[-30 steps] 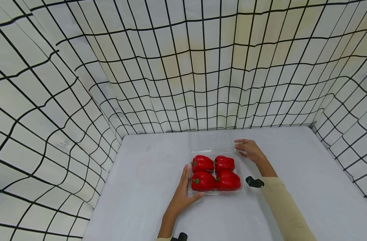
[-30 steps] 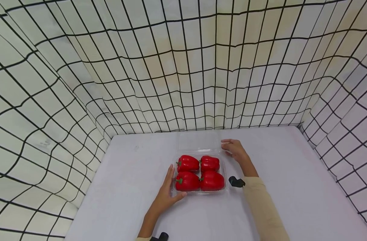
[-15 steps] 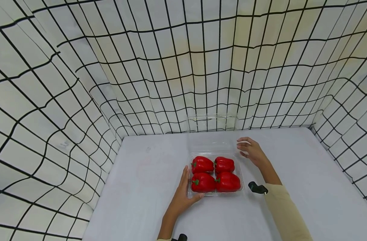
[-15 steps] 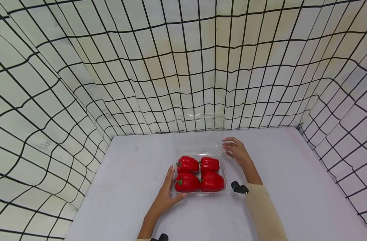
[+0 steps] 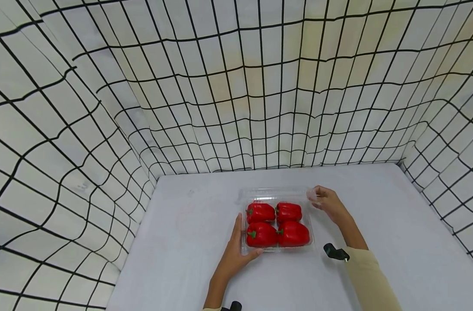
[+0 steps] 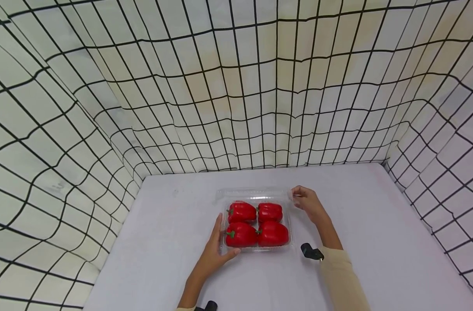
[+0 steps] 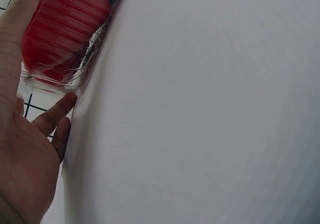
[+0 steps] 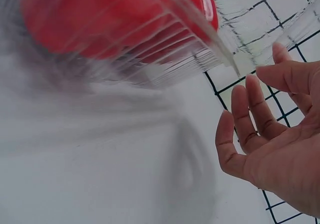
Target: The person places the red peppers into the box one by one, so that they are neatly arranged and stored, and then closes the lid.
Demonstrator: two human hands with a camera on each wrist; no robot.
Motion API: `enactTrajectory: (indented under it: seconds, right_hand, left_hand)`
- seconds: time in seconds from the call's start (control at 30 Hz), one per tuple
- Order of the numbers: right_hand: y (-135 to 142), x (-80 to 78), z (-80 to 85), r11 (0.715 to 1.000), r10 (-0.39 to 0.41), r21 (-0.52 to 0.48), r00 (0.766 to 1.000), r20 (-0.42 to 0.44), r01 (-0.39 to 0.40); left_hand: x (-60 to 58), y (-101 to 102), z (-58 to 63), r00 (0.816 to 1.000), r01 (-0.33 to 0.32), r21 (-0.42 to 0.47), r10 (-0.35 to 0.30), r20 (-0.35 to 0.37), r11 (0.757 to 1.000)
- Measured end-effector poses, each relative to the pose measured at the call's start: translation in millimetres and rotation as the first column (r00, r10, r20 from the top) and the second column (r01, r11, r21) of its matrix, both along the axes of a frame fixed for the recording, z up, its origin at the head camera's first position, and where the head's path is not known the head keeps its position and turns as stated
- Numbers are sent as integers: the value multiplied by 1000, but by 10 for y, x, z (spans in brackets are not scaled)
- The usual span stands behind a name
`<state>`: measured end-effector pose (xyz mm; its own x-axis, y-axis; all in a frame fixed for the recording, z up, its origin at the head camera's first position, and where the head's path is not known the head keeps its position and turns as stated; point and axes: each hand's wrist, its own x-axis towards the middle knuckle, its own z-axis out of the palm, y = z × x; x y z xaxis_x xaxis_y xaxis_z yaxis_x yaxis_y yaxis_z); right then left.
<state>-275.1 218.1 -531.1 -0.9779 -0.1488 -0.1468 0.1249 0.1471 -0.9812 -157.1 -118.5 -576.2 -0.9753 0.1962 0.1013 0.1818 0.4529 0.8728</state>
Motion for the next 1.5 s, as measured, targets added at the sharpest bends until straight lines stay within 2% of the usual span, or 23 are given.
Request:
enactTrajectory:
  seconds: [0.2,0.4,0.53,0.67,0.8,0.93,1.07,1.1,1.2,1.33,1.4,1.5]
  right_hand:
    - [-10,88,-98,988,-5,152,997,-72,16]
    - [-27,157,-168,965,49,263,979,-197,5]
    - [-53,234,-161,955,74,296,970,-230,-3]
    - [-78,352,-157,957,78,291,969,-236,-6]
    - [-97,519,-212,962,59,272,977,-206,-1]
    - [-134,750,-218,979,32,206,988,-150,0]
    - [-131,935,-249,991,21,133,988,-151,0]
    - [-106,954,-302,993,22,116,987,-161,-3]
    - [-46,1035,-356,998,46,56,976,-212,-35]
    - [31,1147,-391,993,107,-24,957,-270,-118]
    - [53,1192,-399,988,134,-41,953,-271,-150]
    - [60,1241,-401,986,155,-28,962,-226,-165]
  left_hand:
    - [16,-9,-28,997,-36,10,35,65,999]
    - [11,-22,-31,999,-38,28,37,37,999]
    - [2,-31,-32,999,-31,22,30,22,999]
    - [0,-41,-31,999,-30,19,29,30,999]
    - [4,-53,-35,999,-23,27,22,39,999]
    - [7,-55,-25,999,-22,24,21,42,999]
    - [4,-48,-10,999,-23,40,21,47,999]
    - [2,-46,-9,999,-22,45,20,46,999]
    - [-10,-40,-17,999,-21,57,18,39,998]
    - [-10,-33,-15,999,-21,60,18,38,998]
    - [-2,-32,-11,999,-21,61,19,39,998]
    - [9,-31,-8,999,-29,46,27,37,999]
